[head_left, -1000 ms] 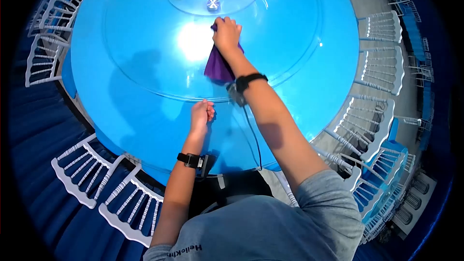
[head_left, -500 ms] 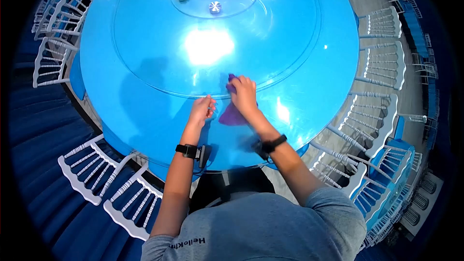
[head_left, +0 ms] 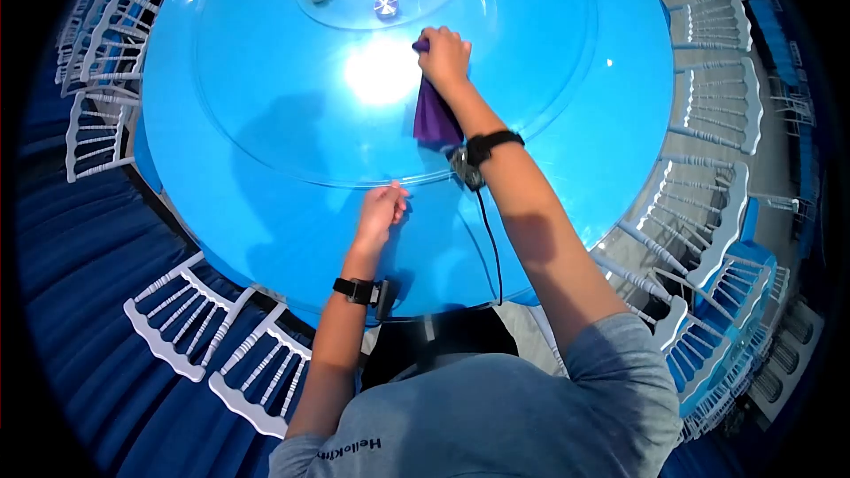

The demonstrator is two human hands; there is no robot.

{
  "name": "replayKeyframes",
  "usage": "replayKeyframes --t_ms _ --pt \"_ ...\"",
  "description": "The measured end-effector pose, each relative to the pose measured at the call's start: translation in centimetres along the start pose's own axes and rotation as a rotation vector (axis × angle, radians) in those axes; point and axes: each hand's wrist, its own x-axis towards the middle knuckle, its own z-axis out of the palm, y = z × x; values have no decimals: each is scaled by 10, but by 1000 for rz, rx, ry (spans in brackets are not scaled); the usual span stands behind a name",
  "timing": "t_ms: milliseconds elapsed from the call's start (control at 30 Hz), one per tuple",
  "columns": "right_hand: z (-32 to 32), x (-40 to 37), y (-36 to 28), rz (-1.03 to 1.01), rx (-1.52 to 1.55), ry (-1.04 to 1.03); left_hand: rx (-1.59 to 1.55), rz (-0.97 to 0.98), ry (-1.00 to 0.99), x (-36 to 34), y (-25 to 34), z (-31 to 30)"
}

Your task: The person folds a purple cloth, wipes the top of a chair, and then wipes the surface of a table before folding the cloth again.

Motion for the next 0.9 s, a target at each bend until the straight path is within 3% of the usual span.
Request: replayKeyframes --t_ms 100,167,233,333,500,533,567,600,633,667,733,767,800,867,900 --pt "7 30 3 54 -41 6 4 20 -1 5 -5 10" --pt "9 31 8 -10 -90 99 42 40 19 2 -9 20" --pt "-2 18 13 -63 -59 54 114 90 37 -6 -12 31" --pt "-21 -30 25 -139 -80 -64 138 89 -31 -36 -15 37" --pt "-56 -140 32 -164 -37 -35 199 115 -86 -63 -51 18" --pt "-60 -155 33 -116 99 -189 199 124 -95 -67 -56 13" --pt "-66 -171 30 -66 238 -340 323 305 -79 -73 -55 9" --pt "-84 -187 13 -63 237 -327 450 485 -62 -88 -43 8" --pt "-105 -205 -4 145 733 -449 502 460 -37 -106 -33 6" --pt "-132 -220 -27 353 1226 -561 540 648 20 -122 -25 5" --pt "-183 -255 -70 370 1320 -583 582 977 77 -154 -14 2" --pt "-200 -270 -89 236 1299 -559 592 1126 78 -170 -6 -2" --pt "-216 -283 -104 101 1274 -538 563 1118 5 -191 2 -4" --pt "-238 -308 -127 39 1299 -571 779 1312 176 -241 13 -1" --pt "-247 -319 -137 -14 1335 -550 773 1320 182 -262 15 0"
